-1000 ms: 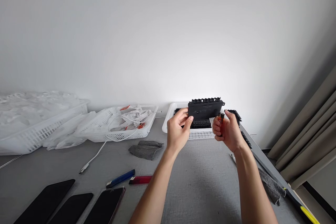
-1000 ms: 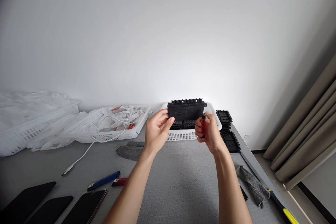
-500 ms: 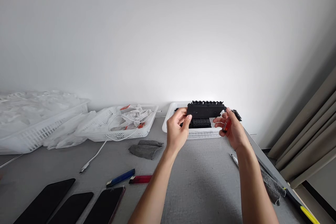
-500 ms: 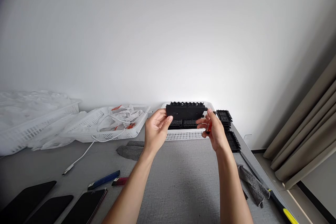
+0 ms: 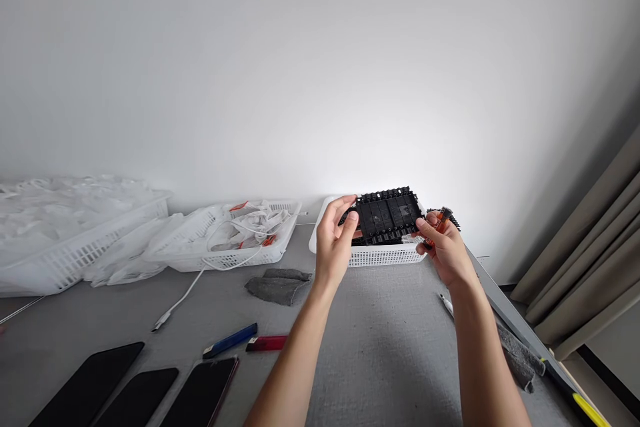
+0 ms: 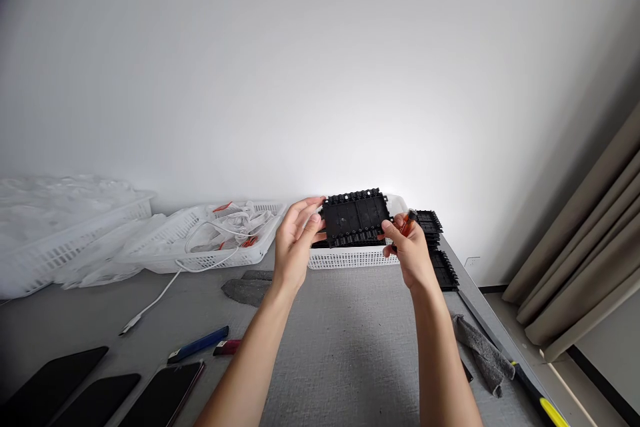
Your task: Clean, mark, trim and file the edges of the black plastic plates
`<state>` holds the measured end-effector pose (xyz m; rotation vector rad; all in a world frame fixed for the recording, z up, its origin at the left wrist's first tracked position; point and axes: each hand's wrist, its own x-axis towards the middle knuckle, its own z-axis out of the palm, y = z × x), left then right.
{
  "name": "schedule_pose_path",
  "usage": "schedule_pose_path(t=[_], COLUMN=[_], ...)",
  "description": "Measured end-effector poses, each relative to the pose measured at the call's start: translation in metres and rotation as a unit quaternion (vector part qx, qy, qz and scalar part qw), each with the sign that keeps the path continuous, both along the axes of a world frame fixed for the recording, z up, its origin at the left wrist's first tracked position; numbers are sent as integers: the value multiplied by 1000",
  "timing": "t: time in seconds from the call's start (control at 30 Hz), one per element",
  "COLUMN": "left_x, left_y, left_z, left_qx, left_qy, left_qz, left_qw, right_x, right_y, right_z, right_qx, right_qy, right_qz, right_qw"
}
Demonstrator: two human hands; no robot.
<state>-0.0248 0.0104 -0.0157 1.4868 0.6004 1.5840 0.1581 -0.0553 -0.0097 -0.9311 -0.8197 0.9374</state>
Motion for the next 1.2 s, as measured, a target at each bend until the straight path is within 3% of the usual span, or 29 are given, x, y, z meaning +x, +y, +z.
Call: schedule_pose_path(t=[0.13, 0.27, 0.33, 0.47, 0.67, 0.77, 0.87, 1.0, 1.2], left_x=[-1, 0, 1, 1, 1, 3, 5, 4, 3], left_y=[4, 6, 6, 2, -6, -5, -2, 0, -10], left_z=[-2, -5, -5, -2, 0, 0, 0, -2, 0], left_qx=[-84, -100, -74, 7, 118, 120, 69, -36, -123], left_qy=[-2, 5, -2, 3, 37, 30, 21, 37, 88], left_qz=[-44, -97, -81, 12, 4, 26, 30, -37, -295], left_qw=[996, 990, 994, 1000, 992, 992, 997, 998, 944], right_x=[1, 0, 0, -1, -2, -3, -4, -3, -7], right_y=[1, 2, 1, 1, -1, -1, 0, 2, 3], right_z=[-2, -2, -2, -2, 1, 2, 1, -1, 0], right_qx=[12, 36, 27, -37, -16, -7, 0, 34, 79], right_qy=[-40, -52, -59, -43, 15, 34, 35, 57, 88], right_qz=[-34, -29, -32, -53, 13, 5, -9, -32, -84], right_qw=[999, 998, 997, 997, 1000, 999, 999, 997, 990])
